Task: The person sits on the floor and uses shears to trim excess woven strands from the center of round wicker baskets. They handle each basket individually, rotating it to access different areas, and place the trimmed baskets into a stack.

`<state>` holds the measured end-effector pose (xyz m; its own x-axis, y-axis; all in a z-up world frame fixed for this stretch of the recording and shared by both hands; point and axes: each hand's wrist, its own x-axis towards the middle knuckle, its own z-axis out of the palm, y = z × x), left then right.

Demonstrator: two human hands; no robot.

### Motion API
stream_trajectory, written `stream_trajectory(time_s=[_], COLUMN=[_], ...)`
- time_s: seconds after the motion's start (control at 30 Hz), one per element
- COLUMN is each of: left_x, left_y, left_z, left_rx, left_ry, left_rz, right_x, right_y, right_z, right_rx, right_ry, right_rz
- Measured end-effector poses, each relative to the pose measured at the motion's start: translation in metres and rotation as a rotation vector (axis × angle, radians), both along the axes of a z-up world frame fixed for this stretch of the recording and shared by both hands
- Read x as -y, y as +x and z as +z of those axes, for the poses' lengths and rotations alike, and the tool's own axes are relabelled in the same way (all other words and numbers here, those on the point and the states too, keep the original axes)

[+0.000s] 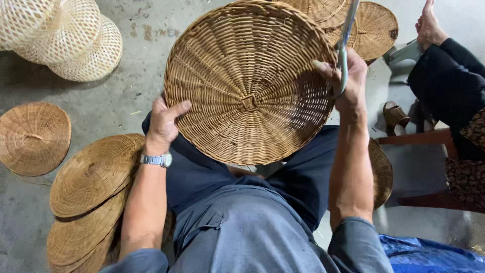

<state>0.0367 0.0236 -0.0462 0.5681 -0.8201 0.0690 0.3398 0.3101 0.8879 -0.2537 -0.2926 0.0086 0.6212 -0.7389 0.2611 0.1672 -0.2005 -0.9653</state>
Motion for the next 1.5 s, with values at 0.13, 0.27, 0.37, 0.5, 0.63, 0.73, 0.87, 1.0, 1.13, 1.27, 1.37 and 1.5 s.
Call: stream_trajectory(time_s=[0.13,0.27,0.37,0.5,0.63,0.73,0.87,1.0,1.13,1.27,1.37,1.5], left_x=[0.038,0.102,0.163,0.183,0.188,0.191,0.191,0.174,0.152,0.141,0.133,0.132], left_y=[-0.002,-0.035,-0.061,-0.08,-0.087,-0.08,-0.054,-0.034,-0.046,-0.061,-0.063,-0.052], left_z=[0.016,0.03,0.046,0.055,0.051,0.042,0.033,0.029,0.03,0.037,0.041,0.042], left_rx=[0.872,1.252,1.222,1.242,1.279,1.349,1.555,1.577,1.087,1.211,1.294,0.868], left_ry=[0.079,-0.013,-0.129,-0.118,-0.115,-0.08,-0.056,0.003,0.168,0.015,-0.071,-0.085], left_rz=[0.586,0.678,0.704,0.787,0.759,0.725,0.631,0.47,0.246,0.358,0.348,0.098], right_x=[-0.025,-0.043,-0.055,-0.065,-0.07,-0.069,-0.065,-0.064,-0.071,-0.075,-0.076,-0.077], right_y=[0.005,0.017,0.02,0.012,0.004,0.003,0.0,-0.001,0.009,0.012,0.006,0.005], right_z=[0.002,0.001,-0.001,-0.008,-0.015,-0.019,-0.019,-0.023,-0.033,-0.037,-0.035,-0.031], right_rx=[-0.016,-0.08,-0.025,0.04,-0.004,-0.017,0.037,-0.051,-0.059,-0.077,-0.105,-0.067], right_ry=[0.172,0.17,0.177,0.243,0.224,0.226,0.265,0.227,0.223,0.229,0.229,0.255], right_rz=[-0.126,-0.193,-0.169,-0.194,-0.226,-0.241,-0.227,-0.286,-0.295,-0.294,-0.294,-0.266])
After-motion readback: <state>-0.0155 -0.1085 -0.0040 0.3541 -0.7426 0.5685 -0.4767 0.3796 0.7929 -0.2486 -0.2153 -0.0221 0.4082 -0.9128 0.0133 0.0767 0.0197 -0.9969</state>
